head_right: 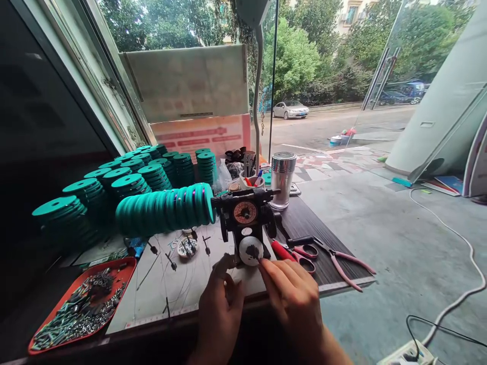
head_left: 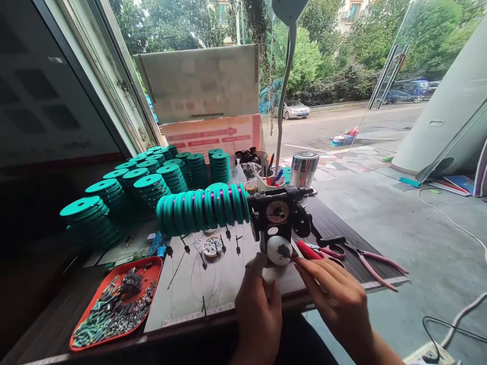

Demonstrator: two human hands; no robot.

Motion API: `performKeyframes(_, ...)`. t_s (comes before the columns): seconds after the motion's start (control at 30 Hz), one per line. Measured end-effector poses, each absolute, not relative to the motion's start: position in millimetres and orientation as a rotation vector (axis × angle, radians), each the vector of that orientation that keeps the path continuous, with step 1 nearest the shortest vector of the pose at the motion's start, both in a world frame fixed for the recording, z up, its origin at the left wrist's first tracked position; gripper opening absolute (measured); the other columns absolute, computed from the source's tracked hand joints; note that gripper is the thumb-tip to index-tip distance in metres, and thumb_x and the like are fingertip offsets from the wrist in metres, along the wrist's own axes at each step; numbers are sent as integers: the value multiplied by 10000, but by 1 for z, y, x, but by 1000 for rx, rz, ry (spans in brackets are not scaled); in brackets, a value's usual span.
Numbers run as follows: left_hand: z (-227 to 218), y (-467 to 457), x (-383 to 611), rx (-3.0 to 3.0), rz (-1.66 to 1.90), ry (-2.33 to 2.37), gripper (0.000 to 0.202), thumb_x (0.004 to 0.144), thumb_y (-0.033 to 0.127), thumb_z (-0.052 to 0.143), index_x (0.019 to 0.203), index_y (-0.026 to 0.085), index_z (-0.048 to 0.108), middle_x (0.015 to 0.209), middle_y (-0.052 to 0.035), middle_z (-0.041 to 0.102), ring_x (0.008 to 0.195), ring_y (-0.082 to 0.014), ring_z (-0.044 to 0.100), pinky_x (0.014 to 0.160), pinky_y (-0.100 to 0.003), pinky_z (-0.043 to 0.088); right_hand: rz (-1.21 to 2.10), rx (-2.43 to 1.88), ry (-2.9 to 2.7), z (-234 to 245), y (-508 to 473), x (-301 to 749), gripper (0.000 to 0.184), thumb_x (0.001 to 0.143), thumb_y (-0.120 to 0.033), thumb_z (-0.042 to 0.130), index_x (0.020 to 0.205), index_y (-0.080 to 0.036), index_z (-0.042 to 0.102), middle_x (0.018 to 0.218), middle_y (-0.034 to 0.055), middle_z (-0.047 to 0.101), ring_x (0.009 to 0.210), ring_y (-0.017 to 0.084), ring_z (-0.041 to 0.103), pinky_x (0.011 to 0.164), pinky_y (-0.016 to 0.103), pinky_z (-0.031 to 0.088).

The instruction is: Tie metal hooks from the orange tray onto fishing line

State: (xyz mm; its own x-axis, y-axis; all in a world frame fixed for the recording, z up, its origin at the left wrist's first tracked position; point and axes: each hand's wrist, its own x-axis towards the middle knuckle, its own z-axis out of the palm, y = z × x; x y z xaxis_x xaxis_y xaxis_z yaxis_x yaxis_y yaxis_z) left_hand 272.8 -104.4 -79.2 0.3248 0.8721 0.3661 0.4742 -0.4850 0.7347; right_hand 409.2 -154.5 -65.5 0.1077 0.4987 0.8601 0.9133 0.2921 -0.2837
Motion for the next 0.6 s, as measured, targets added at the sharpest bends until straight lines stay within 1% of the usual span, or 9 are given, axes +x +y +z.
performKeyframes(0.13,-71,-103,275,2061,987,1218,397,778,116,480,1163,215,478,940,-48,629,801,-185,619,707,-305,491,-420,-1380,-1535,-62,-164,407,137,838,-107,528,917,-157,628,761,47,673,697,184,640,642,293,498)
performKeyframes(0.3,-64,-103,278,2036,929,1241,440,745,118,531,1170,221,486,986,-45,639,868,-200,617,752,-323,482,-418,-1412,-1479,-57,-165,407,116,835,-125,543,895,-178,628,809,46,682,737,193,646,695,302,493)
performKeyframes(0.43,-64,-103,281,2082,899,1184,567,684,127,595,1221,236,446,1087,-44,612,973,-213,579,819,-333,456,-457,-1393,-1483,-54,-162,410,160,825,-89,546,931,-179,625,828,59,680,790,208,642,720,322,492)
performKeyframes(0.53,-63,-102,283,2067,861,1152,613,668,154,623,1239,263,428,1119,-33,603,992,-209,572,833,-325,444,-528,-1334,-1526,-56,-163,412,230,798,-38,567,978,-172,619,810,60,676,739,196,633,681,321,499)
performKeyframes(0.6,-63,-102,284,2054,842,1157,646,655,188,658,1250,271,419,1104,-29,612,990,-214,573,824,-325,440,-556,-1286,-1563,-61,-165,413,278,779,-4,576,1003,-165,613,801,60,675,708,189,624,651,320,504)
